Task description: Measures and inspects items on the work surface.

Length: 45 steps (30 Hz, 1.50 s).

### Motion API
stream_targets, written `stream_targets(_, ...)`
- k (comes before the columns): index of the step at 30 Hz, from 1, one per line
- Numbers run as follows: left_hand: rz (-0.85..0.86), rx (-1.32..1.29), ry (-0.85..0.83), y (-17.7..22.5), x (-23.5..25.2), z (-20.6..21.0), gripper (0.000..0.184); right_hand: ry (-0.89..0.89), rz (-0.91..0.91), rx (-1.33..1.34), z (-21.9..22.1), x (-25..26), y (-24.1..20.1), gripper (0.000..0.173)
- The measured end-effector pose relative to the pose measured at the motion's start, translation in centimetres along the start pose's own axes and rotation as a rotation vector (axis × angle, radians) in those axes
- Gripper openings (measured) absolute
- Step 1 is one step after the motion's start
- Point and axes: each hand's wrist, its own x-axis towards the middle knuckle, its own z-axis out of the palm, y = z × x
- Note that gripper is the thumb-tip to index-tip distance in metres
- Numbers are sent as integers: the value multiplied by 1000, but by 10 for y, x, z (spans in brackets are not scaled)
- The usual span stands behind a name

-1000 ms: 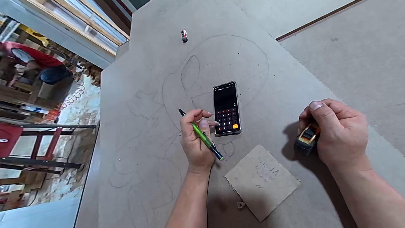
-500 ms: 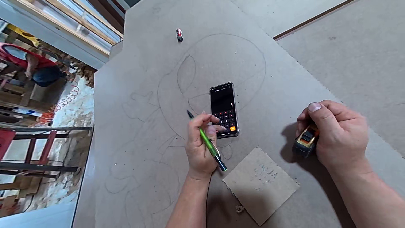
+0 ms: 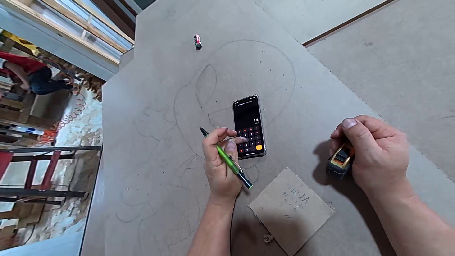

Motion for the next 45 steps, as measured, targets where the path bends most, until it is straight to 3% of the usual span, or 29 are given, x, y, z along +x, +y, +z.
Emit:
stream_targets(8,-24,5,-173,3,3,10,47,0,2,9,2,-1,0,32)
stream_targets(15,-37,61,-224,2,3,14,48,3,16,-7,1,-1,-1,33)
stream_targets(19,75,72,8,1,5,3,36,-8,3,-5,0,0,0,32)
stream_targets(22,58,102,146,-1,4,0,32,-3,3,-16,0,0,0,32)
stream_targets(32,-33,63,-4,0,1,5,33,-1,-1,-5,0,0,0,32)
stream_targets(38,63,88,188,0,3,0,31,3,0,-12,0,0,-1,33)
stream_targets(45,38,33,159,2,2,3,32,3,6,-3,0,-1,-1,32)
